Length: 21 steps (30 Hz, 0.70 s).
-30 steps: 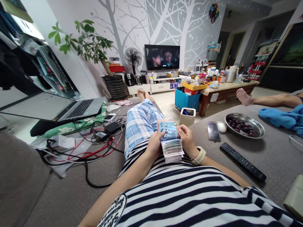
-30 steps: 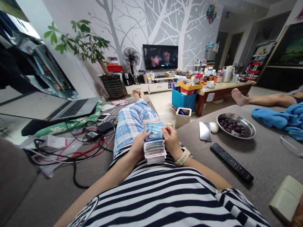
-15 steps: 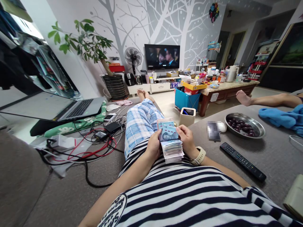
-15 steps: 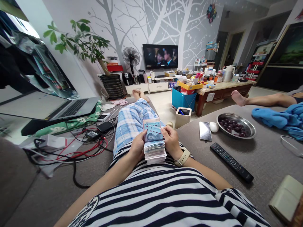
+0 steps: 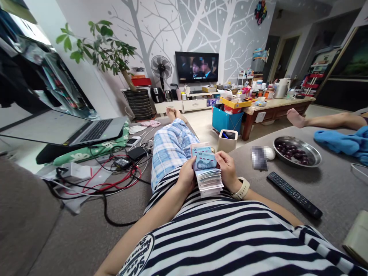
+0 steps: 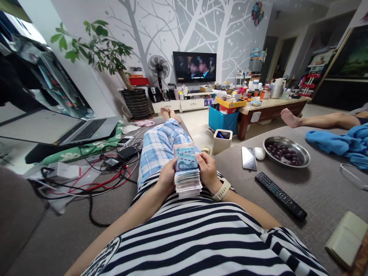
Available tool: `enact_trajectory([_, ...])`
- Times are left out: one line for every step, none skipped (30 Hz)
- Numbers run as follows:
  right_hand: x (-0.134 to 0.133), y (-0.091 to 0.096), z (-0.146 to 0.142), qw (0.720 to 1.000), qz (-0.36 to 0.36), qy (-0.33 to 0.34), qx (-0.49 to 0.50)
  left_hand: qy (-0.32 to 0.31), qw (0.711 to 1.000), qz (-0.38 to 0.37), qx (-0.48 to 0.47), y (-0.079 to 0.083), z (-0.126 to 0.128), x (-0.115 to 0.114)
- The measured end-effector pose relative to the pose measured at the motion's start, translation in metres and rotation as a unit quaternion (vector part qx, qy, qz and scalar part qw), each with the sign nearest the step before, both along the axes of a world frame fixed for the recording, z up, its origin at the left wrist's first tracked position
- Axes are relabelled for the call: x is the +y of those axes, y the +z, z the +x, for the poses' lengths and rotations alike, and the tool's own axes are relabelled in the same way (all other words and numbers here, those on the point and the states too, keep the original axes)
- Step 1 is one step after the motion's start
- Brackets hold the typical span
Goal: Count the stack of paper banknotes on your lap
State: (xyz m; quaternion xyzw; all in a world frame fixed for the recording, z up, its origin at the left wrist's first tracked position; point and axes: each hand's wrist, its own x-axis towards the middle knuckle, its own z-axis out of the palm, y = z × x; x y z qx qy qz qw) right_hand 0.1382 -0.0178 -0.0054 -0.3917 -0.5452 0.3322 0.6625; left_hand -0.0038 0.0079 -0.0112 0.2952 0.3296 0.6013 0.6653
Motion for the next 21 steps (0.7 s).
enact_trajectory([-0.0001, 0.0001, -0.0001, 1.0, 0.001, 0.0, 0.0, 0.002, 1.0, -0.001, 0.0, -0.0001, 0.0, 0.0])
enact_trajectory([-0.0002, 0.0, -0.0001, 1.0, 0.003, 0.0, 0.0, 0.003, 1.0, -0.001, 0.0, -0.0001, 0.0001, 0.0])
enact_trajectory([-0.0004, 0.0, -0.0002, 1.0, 0.004, 0.0, 0.001, 0.004, 1.0, -0.001, 0.0, -0.0002, 0.0001, 0.0])
enact_trajectory([-0.0006, 0.0, -0.0002, 1.0, 0.005, 0.001, 0.002, 0.002, 1.0, 0.0, 0.001, -0.0002, 0.0002, 0.0])
enact_trajectory([-0.0008, 0.0001, -0.0003, 1.0, 0.005, 0.004, 0.005, 0.0, 1.0, 0.002, 0.002, -0.0003, 0.0002, 0.0])
enact_trajectory([-0.0012, 0.0003, -0.0003, 1.0, 0.005, 0.006, 0.007, -0.004, 1.0, 0.004, 0.002, -0.0004, 0.0002, 0.0001])
enact_trajectory([-0.0016, 0.0007, -0.0004, 1.0, 0.005, 0.008, 0.01, -0.006, 1.0, 0.006, 0.003, -0.0005, 0.0001, 0.0])
enact_trajectory([-0.0019, 0.0011, -0.0005, 1.0, 0.004, 0.01, 0.011, -0.008, 1.0, 0.007, 0.004, -0.0005, -0.0001, 0.0])
enact_trajectory([-0.0023, 0.0015, -0.0007, 1.0, 0.005, 0.01, 0.012, -0.008, 1.0, 0.007, 0.005, -0.0005, -0.0003, -0.0001])
enact_trajectory([-0.0025, 0.0019, -0.0009, 1.0, 0.005, 0.01, 0.013, -0.008, 1.0, 0.007, 0.007, -0.0003, -0.0005, -0.0003])
enact_trajectory([-0.0027, 0.0022, -0.0011, 1.0, 0.006, 0.009, 0.014, -0.007, 1.0, 0.008, 0.011, 0.0, -0.0007, -0.0005])
enact_trajectory([-0.0028, 0.0023, -0.0013, 1.0, 0.007, 0.009, 0.017, -0.007, 1.0, 0.008, 0.014, 0.0005, -0.0008, -0.0008])
enact_trajectory([-0.0027, 0.0022, -0.0015, 1.0, 0.007, 0.011, 0.02, -0.009, 1.0, 0.007, 0.015, 0.0012, -0.0007, -0.0012])
enact_trajectory([-0.0027, 0.0021, -0.0017, 1.0, 0.007, 0.016, 0.023, -0.011, 1.0, 0.005, 0.013, 0.002, -0.0005, -0.0016])
enact_trajectory([-0.0026, 0.0019, -0.0019, 0.999, 0.006, 0.025, 0.027, -0.013, 1.0, 0.001, 0.009, 0.0029, -0.0001, -0.002])
enact_trajectory([-0.0025, 0.0017, -0.0021, 0.999, 0.005, 0.036, 0.031, -0.013, 1.0, -0.004, 0.004, 0.0038, 0.0003, -0.0024])
enact_trajectory([-0.0024, 0.0017, -0.0022, 0.998, 0.003, 0.048, 0.034, -0.012, 1.0, -0.009, 0.0, 0.0047, 0.0008, -0.0026])
enact_trajectory([-0.0023, 0.0018, -0.0023, 0.998, 0.003, 0.057, 0.036, -0.007, 1.0, -0.012, -0.002, 0.0055, 0.0012, -0.0029])
enact_trajectory([-0.0022, 0.0021, -0.0024, 0.997, 0.005, 0.06, 0.038, -0.001, 1.0, -0.013, 0.001, 0.0061, 0.0015, -0.0032])
enact_trajectory([-0.0021, 0.0024, -0.0024, 0.998, 0.006, 0.059, 0.039, 0.006, 1.0, -0.012, 0.007, 0.0068, 0.0016, -0.0035])
enact_trajectory([-0.0018, 0.0027, -0.0023, 0.998, 0.008, 0.053, 0.037, 0.012, 1.0, -0.01, 0.015, 0.0074, 0.0015, -0.004])
